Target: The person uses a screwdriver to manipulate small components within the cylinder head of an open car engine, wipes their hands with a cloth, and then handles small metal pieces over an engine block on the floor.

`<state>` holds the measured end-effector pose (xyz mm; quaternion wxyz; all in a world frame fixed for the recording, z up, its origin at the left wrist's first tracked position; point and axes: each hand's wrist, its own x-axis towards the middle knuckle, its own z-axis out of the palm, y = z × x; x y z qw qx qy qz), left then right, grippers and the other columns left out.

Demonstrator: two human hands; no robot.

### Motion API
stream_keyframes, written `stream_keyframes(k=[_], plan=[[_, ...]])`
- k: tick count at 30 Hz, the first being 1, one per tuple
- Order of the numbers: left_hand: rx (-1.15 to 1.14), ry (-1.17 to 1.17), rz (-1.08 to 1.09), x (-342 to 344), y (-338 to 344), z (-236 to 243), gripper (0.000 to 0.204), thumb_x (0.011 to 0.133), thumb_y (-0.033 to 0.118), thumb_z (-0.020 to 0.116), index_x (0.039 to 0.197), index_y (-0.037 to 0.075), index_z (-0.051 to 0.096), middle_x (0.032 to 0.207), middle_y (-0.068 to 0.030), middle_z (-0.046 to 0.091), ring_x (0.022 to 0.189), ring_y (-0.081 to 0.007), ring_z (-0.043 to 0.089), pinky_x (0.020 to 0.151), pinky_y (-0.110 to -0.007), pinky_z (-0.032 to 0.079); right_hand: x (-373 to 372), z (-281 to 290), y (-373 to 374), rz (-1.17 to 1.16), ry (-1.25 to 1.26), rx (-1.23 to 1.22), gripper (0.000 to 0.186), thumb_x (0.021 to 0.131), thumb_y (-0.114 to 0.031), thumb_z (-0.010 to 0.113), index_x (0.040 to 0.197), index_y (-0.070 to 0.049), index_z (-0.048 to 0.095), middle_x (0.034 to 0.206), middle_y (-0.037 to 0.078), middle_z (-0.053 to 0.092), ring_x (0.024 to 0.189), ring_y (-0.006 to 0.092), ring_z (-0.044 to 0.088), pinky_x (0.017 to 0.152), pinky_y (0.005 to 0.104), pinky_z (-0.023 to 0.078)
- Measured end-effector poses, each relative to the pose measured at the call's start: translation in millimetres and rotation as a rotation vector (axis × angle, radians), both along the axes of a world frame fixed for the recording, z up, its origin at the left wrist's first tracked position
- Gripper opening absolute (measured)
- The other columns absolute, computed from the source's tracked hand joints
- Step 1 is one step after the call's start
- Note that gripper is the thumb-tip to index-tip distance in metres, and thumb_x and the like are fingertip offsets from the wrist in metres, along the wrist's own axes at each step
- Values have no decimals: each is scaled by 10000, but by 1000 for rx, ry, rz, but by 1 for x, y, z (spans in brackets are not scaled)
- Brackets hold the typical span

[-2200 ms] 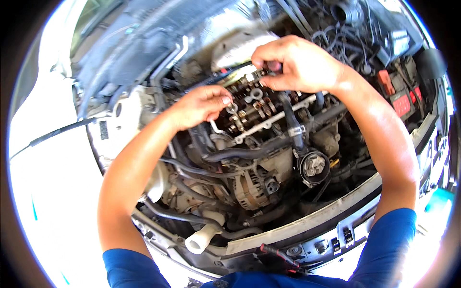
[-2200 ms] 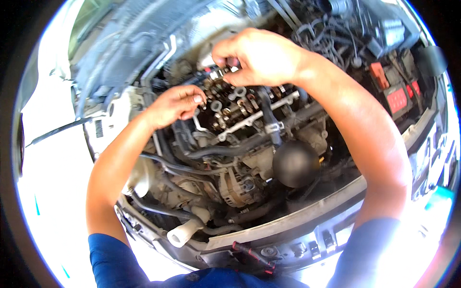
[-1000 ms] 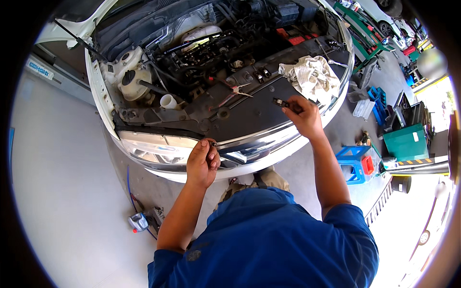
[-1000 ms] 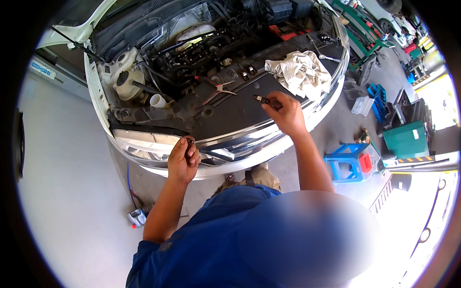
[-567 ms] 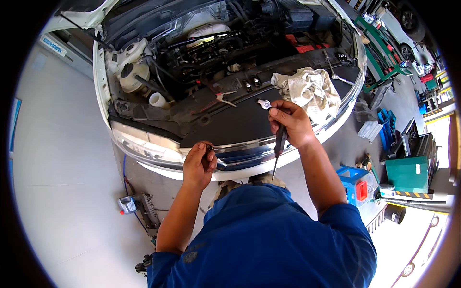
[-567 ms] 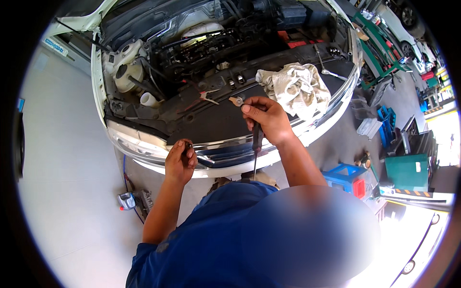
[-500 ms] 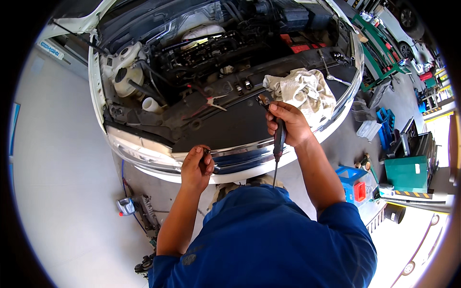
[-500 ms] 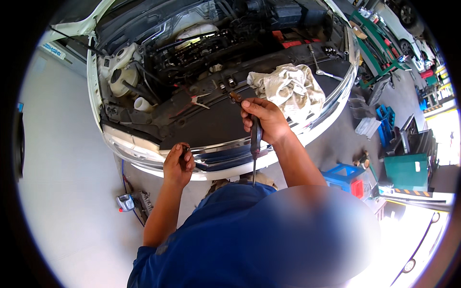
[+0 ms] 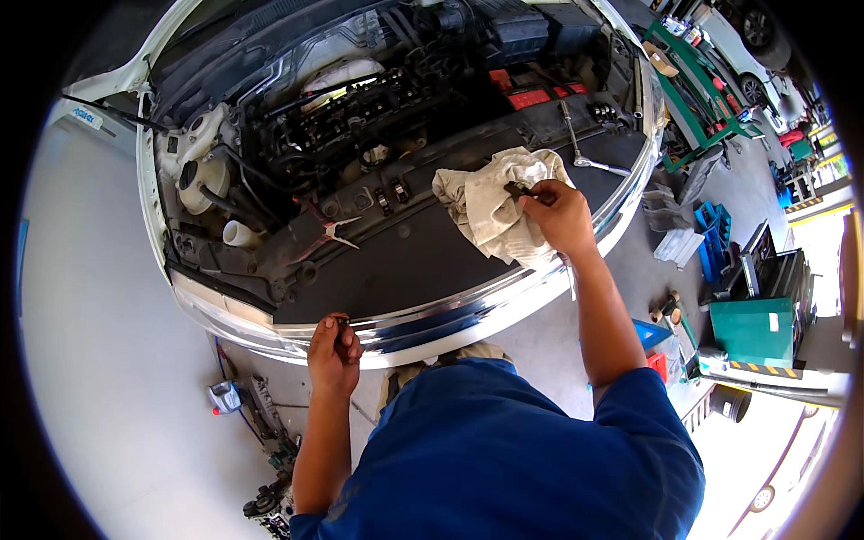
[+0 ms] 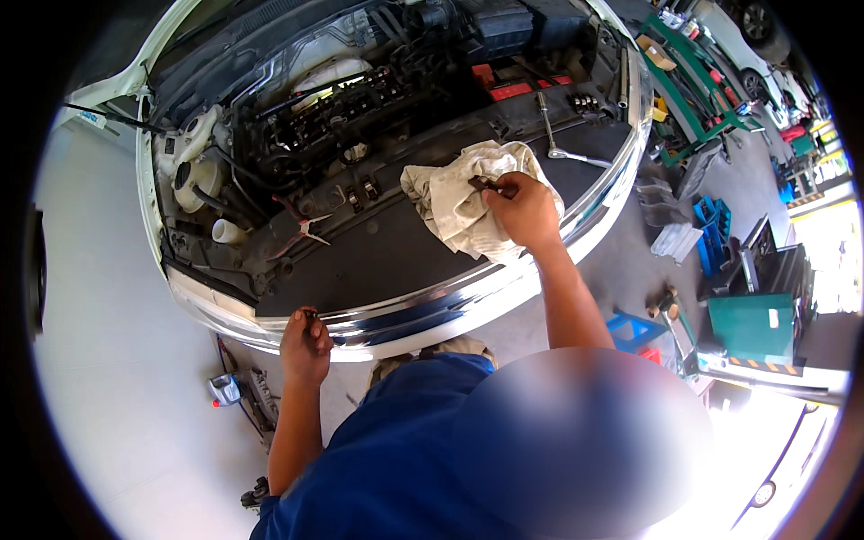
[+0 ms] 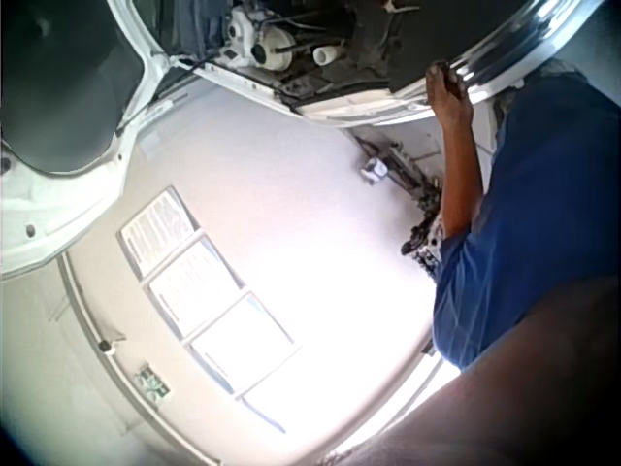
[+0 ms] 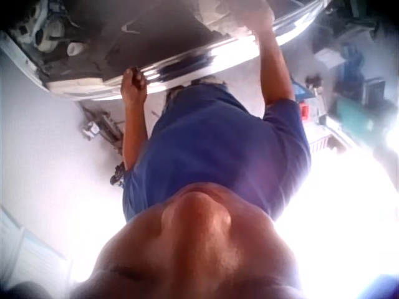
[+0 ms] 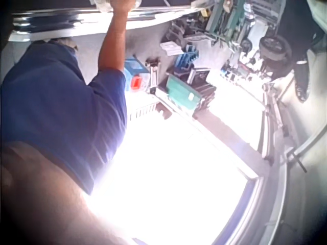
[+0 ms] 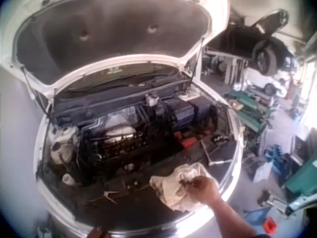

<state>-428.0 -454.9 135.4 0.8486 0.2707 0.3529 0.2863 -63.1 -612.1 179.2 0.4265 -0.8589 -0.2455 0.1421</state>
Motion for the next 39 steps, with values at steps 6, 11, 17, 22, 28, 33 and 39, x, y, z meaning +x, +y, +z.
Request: stream_keyframes(k=[6, 11, 17, 22, 28, 33, 39], plan=[[53, 60, -58, 19, -3, -4, 220, 988, 278, 513, 1006, 74, 593, 686, -15, 461, 544, -114, 416, 497, -235, 334, 2, -25, 15, 11, -227, -223, 325, 769, -319, 729, 992, -87, 688, 830, 135, 699, 786, 311, 676, 720, 400, 529], [89, 37, -128, 30, -1, 2, 198, 966, 184, 570, 1087, 32, 612, 729, -28, 522, 585, -102, 440, 525, -222, 360, -6, 5, 1, 48, -224, -150, 376, 772, -335, 739, 1014, -54, 673, 749, 127, 672, 705, 293, 662, 661, 384, 518], [87, 49, -192, 54, 3, 12, 243, 980, 245, 552, 1060, 23, 609, 746, -34, 537, 580, -101, 445, 518, -208, 354, -32, 23, 8, 207, 408, 243, 262, 876, -179, 687, 1022, 12, 584, 714, 10, 567, 583, 65, 519, 529, 226, 425], [58, 14, -214, 61, 7, 18, 278, 987, 290, 538, 1038, 29, 617, 719, -24, 524, 574, -98, 439, 510, -207, 336, -62, 12, 55, 438, 237, 205, 311, 834, -195, 707, 1053, -7, 591, 806, 71, 612, 729, 120, 589, 628, 256, 481], [149, -2, -206, 40, 18, 42, 299, 984, 297, 545, 1053, 19, 631, 681, 0, 488, 564, -72, 394, 511, -194, 324, -133, 44, 76, 797, 280, 161, 362, 762, -185, 775, 1082, -62, 659, 865, 55, 640, 766, 129, 588, 670, 268, 489], [110, -43, -264, 24, 29, 55, 318, 984, 316, 544, 1072, 24, 633, 679, 6, 480, 563, -63, 378, 517, -192, 321, -171, 38, 98, 760, 166, 385, 263, 767, -84, 762, 1019, -61, 691, 851, 45, 633, 677, 113, 554, 606, 249, 471], [46, -143, -327, 9, 44, 75, 481, 1003, 452, 425, 1178, 30, 572, 782, -33, 518, 644, -114, 452, 562, -228, 350, -187, 49, 99, 617, 183, 520, 196, 789, -27, 734, 977, -14, 679, 806, -6, 588, 659, 36, 479, 573, 200, 396]])
